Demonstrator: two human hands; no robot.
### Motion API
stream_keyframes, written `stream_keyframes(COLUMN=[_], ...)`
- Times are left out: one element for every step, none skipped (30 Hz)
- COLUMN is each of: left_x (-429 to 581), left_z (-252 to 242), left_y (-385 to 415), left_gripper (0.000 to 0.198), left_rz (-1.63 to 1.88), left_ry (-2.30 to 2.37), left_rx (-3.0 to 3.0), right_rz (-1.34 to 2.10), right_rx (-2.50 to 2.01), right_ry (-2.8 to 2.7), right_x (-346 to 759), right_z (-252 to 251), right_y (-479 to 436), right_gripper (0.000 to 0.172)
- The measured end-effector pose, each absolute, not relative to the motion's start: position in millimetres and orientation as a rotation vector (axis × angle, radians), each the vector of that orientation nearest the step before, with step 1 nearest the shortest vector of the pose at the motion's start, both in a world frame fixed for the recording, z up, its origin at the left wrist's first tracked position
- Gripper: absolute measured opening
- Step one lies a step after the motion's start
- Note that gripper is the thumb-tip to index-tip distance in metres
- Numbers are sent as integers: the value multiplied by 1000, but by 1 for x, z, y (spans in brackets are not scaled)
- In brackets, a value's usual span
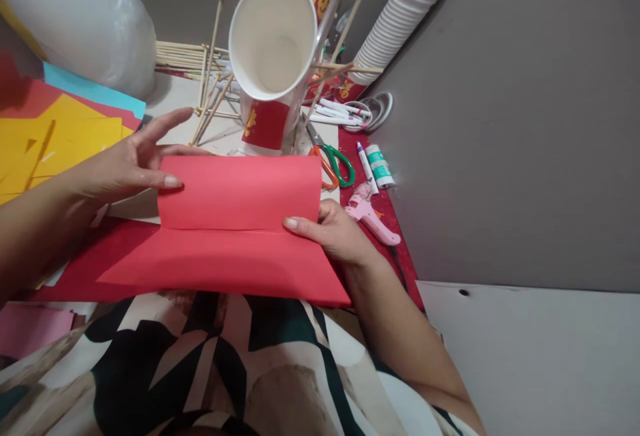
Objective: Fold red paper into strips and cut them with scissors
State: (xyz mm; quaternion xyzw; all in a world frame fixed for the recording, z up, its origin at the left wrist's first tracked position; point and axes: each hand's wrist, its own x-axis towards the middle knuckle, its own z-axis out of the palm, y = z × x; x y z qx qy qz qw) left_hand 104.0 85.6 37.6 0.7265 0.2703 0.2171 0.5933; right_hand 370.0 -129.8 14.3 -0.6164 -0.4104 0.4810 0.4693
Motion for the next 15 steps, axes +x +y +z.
stream_keyframes(left_x=[103,103,103,103,103,104,105,105,106,106,105,105,104,103,102], left_z=[36,35,34,32,31,30,29,28,26,24,22,20,19,18,18], left_y=[88,90,92,94,95,96,96,97,99,100,102,105,107,108,109], left_gripper=[97,91,82,72,63,56,52,49,47,46,45,44,44,44,44], left_rz=[447,385,338,301,275,255,244,238,235,234,230,225,221,220,218], left_ry=[600,574,565,571,588,609,629,643,648,645,635,626,625,636,656], left_rx=[1627,1563,1522,1513,1527,1555,1585,1613,1631,1640,1643,1646,1656,1684,1735], right_rz=[1239,1287,1322,1333,1311,1243,1129,975,806,649,528,447,402,376,358], right_rx=[-1520,-1537,-1566,-1605,-1653,-1707,-1755,-1789,-1806,-1812,-1811,-1801,-1785,-1759,-1725], right_ry=[-1017,-1034,-1057,-1086,-1125,-1175,-1230,-1274,-1307,-1329,-1347,-1369,-1407,-1463,-1532], right_x=[370,371,372,372,373,373,374,374,374,375,375,376,377,378,379], right_z=[15,15,14,13,12,11,9,7,5,3,1,0,-1,-1,-1], right_y=[-129,-129,-128,-127,-126,-125,-124,-122,-121,-121,-120,-120,-121,-121,-122], right_gripper=[35,40,45,49,53,53,52,48,43,38,32,29,27,26,27])
